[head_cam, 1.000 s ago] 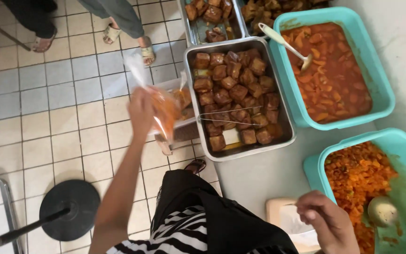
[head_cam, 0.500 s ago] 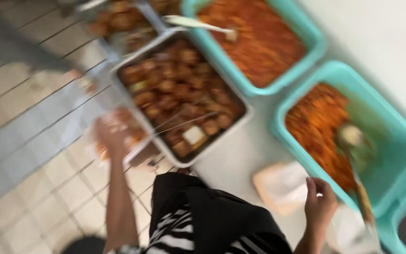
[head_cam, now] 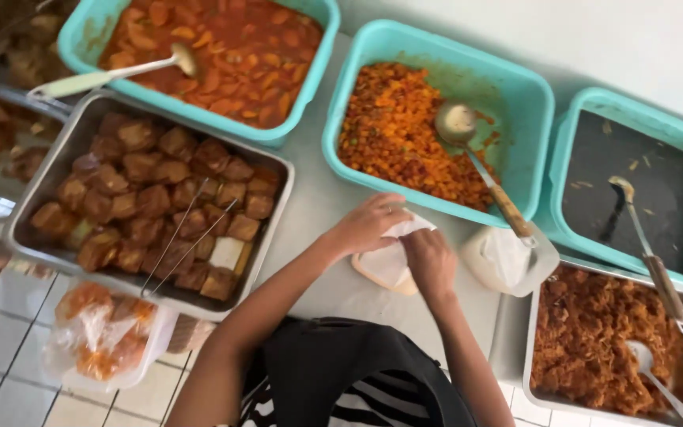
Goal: The person scoops various food items like tofu, potatoes, and noodles from large containers into plastic bags and ties them closed.
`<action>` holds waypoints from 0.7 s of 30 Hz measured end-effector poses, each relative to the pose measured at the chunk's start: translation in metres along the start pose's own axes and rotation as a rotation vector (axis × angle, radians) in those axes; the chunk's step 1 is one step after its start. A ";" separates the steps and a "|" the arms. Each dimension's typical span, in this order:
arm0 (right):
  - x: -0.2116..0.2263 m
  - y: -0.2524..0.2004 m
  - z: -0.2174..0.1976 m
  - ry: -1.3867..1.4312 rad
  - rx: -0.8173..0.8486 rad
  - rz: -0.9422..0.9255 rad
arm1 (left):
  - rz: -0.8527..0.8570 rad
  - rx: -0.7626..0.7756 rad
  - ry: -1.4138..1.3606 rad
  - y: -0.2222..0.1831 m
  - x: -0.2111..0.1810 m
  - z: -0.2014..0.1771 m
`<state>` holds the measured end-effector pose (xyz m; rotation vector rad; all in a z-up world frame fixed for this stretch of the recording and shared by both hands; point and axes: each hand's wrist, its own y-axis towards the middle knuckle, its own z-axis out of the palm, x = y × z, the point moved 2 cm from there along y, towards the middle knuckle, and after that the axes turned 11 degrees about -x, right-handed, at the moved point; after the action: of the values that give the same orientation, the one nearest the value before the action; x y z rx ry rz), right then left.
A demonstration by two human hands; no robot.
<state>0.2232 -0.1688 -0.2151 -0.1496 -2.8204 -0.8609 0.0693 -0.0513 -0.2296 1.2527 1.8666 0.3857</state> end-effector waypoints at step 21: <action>-0.010 -0.001 -0.035 0.002 -0.192 -0.283 | -0.067 -0.057 0.052 -0.014 -0.013 0.055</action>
<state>0.2381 -0.1894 -0.1891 0.2294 -2.7939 -1.1897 0.1052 -0.0791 -0.2657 1.1490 1.9227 0.4352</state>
